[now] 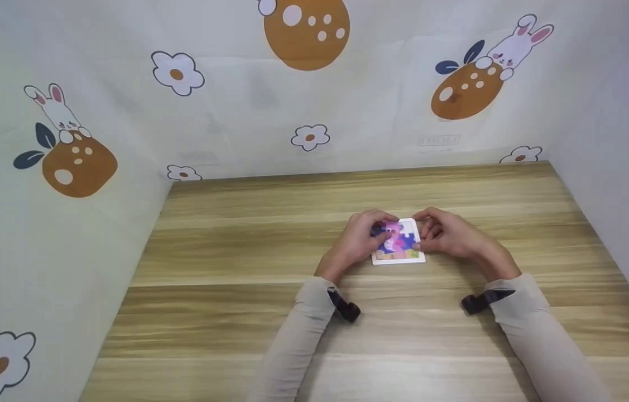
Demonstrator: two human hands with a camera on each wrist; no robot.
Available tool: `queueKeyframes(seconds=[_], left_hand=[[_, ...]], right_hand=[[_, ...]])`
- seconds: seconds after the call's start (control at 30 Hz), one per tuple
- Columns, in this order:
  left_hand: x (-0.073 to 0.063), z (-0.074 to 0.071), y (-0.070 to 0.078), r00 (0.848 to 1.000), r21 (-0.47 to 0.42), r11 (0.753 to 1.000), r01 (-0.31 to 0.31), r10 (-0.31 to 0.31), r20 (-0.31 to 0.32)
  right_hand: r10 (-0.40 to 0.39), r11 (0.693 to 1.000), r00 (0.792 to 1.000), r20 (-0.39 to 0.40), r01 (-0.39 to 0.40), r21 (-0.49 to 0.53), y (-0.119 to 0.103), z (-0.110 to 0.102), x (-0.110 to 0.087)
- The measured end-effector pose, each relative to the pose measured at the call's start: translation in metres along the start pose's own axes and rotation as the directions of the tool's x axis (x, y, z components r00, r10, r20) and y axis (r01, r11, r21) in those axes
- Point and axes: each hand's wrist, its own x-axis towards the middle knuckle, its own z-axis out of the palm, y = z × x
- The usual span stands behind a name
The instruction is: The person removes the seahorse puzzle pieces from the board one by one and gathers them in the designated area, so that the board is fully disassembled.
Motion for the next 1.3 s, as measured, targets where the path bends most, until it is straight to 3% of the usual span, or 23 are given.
queueKeyframes(seconds=[0.17,0.43,0.53,0.7,1.03,1.3], left_hand=[[0.0,0.0,0.001,1.0,0.011,1.0,-0.004,0.004,0.028],[0.0,0.0,0.003,0.995,0.131,0.99,-0.056,0.045,0.087],[0.0,0.0,0.005,0.994,0.148,0.988,-0.043,0.028,0.102],[-0.002,0.0,0.008,0.998,0.163,0.987,-0.012,0.001,0.067],[-0.003,0.001,0.008,1.0,0.145,0.989,-0.011,0.008,0.023],[-0.006,-0.01,0.005,0.997,0.039,0.999,-0.031,0.034,-0.065]], right_hand=[[-0.004,1.0,1.0,0.003,0.004,0.003,0.001,0.0,0.0],[-0.021,1.0,1.0,0.0,0.021,-0.004,0.003,0.0,0.001],[-0.011,1.0,1.0,0.004,0.011,0.0,0.002,0.0,0.0],[0.001,1.0,1.0,0.008,-0.001,-0.007,0.0,-0.001,0.001],[0.014,1.0,1.0,0.006,-0.014,0.001,0.001,0.0,0.001],[0.022,1.0,1.0,0.012,-0.022,0.005,0.002,0.0,0.001]])
